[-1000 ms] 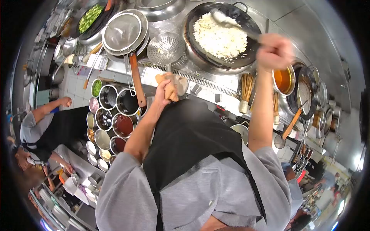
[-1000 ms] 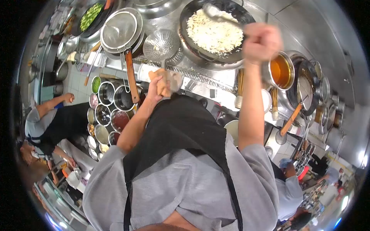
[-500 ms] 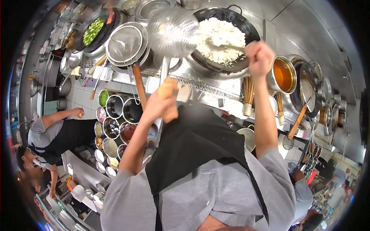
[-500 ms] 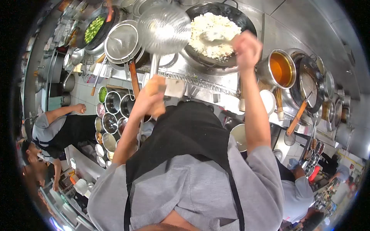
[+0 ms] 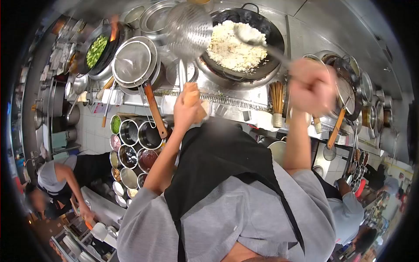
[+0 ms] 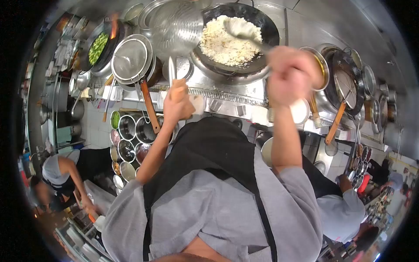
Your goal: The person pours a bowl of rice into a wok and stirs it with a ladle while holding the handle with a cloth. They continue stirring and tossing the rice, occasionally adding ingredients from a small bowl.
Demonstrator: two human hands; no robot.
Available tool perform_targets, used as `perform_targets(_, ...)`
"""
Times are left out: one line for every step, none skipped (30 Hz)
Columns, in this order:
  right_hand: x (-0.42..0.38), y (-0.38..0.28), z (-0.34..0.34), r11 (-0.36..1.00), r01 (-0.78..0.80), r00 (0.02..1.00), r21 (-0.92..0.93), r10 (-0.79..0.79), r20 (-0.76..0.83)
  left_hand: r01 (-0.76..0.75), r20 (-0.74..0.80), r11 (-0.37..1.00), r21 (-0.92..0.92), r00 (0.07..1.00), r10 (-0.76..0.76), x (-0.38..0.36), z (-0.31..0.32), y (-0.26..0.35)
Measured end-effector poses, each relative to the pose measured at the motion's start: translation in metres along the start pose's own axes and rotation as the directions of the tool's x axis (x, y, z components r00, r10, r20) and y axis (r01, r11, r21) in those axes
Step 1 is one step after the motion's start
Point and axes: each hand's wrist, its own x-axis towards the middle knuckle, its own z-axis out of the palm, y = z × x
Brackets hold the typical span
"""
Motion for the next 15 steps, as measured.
perform_targets(-0.015,0.034,0.001,0.997,-0.074,0.997,0.003,0.073,0.032,-0.007,0.007,1.0,-0.005,1.0,0.007,-0.01,-0.004,0.006)
perform_targets(-0.03,0.068,0.001,0.989,-0.147,0.987,0.002,0.146,0.063,0.207,0.075,0.928,-0.311,0.978,-0.193,-0.019,-0.012,0.01)
perform_targets(-0.034,0.087,-0.007,0.902,-0.358,0.914,0.241,0.286,0.287,0.415,0.205,0.72,-0.557,0.908,-0.364,-0.029,-0.02,0.01)
perform_targets(-0.017,0.094,-0.006,0.943,-0.274,0.956,0.187,0.246,0.16,0.529,0.289,0.608,-0.592,0.844,-0.452,-0.036,-0.033,-0.009)
perform_targets(0.01,0.072,-0.001,0.899,-0.307,0.951,0.312,0.281,0.128,0.632,0.375,0.479,-0.61,0.762,-0.528,-0.042,-0.046,-0.033)
perform_targets(0.037,0.05,0.005,0.841,-0.324,0.944,0.434,0.315,0.095,0.658,0.462,0.392,-0.643,0.742,-0.486,-0.047,-0.052,-0.042)
perform_targets(0.048,0.019,0.01,0.839,-0.333,0.942,0.43,0.32,0.104,0.659,0.463,0.382,-0.648,0.739,-0.49,-0.047,-0.051,-0.048)
perform_targets(0.052,-0.011,0.012,0.821,-0.345,0.938,0.454,0.281,0.205,0.672,0.452,0.369,-0.641,0.72,-0.527,-0.051,-0.049,-0.053)
perform_targets(0.055,-0.022,0.016,0.803,-0.355,0.925,0.479,0.228,0.304,0.682,0.441,0.359,-0.637,0.705,-0.556,-0.051,-0.045,-0.061)
perform_targets(0.042,-0.01,0.02,0.803,-0.361,0.921,0.474,0.227,0.317,0.687,0.498,0.322,-0.651,0.707,-0.502,-0.048,-0.039,-0.078)
perform_targets(0.013,0.013,0.024,0.848,-0.413,0.899,0.331,0.321,0.299,0.688,0.5,0.312,-0.655,0.705,-0.503,-0.047,-0.032,-0.096)
perform_targets(-0.008,0.036,0.023,0.871,-0.457,0.875,0.182,0.404,0.265,0.675,0.47,0.3,-0.673,0.705,-0.531,-0.042,-0.023,-0.103)
perform_targets(-0.012,0.061,0.019,0.899,-0.417,0.884,0.138,0.365,0.291,0.658,0.438,0.29,-0.695,0.707,-0.555,-0.033,-0.012,-0.113)
perform_targets(0.002,0.079,0.02,0.926,-0.34,0.924,0.167,0.295,0.241,0.646,0.428,0.277,-0.711,0.71,-0.559,-0.029,-0.003,-0.139)
perform_targets(0.016,0.085,0.02,0.946,-0.263,0.956,0.192,0.229,0.182,0.65,0.429,0.269,-0.711,0.703,-0.567,-0.035,0.002,-0.146)
